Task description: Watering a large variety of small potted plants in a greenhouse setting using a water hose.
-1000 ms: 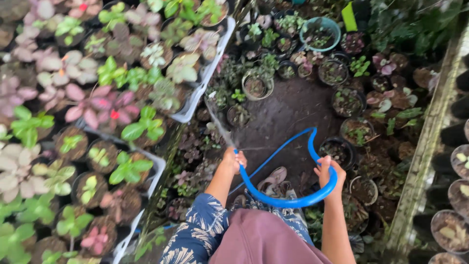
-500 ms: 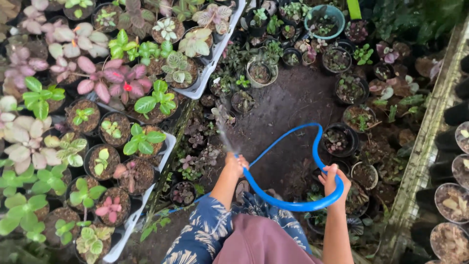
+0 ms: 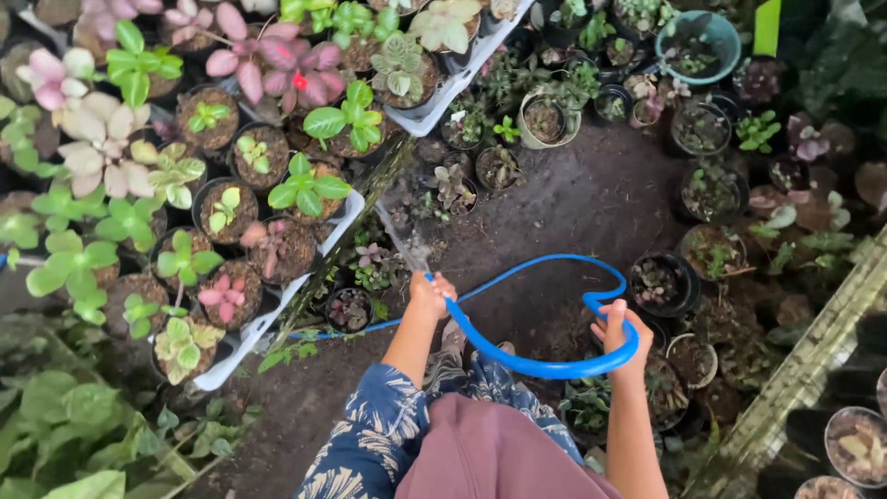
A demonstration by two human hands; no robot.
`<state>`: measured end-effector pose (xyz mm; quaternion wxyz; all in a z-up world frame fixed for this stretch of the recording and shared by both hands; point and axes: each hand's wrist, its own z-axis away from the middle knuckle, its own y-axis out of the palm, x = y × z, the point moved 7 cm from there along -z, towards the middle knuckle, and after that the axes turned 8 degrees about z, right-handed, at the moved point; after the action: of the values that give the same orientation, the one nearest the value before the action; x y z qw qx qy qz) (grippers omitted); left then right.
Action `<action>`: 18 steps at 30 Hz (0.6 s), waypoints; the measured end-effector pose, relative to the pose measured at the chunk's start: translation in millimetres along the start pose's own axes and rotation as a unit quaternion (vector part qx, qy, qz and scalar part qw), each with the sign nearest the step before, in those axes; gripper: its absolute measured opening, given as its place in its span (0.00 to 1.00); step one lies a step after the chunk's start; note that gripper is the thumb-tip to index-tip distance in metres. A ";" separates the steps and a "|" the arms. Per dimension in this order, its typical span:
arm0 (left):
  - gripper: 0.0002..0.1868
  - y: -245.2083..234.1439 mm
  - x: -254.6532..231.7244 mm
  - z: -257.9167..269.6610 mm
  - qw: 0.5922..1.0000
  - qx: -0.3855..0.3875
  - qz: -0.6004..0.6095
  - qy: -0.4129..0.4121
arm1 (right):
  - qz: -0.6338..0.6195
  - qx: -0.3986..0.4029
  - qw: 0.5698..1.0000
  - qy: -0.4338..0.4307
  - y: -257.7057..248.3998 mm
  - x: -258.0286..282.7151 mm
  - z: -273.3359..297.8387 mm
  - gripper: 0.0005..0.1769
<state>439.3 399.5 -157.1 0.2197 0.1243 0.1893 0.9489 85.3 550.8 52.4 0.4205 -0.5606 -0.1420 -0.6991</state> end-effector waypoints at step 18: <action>0.28 -16.8 54.3 50.9 0.994 -0.090 -0.032 -0.060 | 0.056 0.008 0.998 -0.032 -24.0 -31.0 -16.3 0.25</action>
<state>414.3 454.2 -110.1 0.2710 0.1550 0.0938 0.9454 57.1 567.7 25.6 0.4583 -0.5867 -0.1296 -0.6549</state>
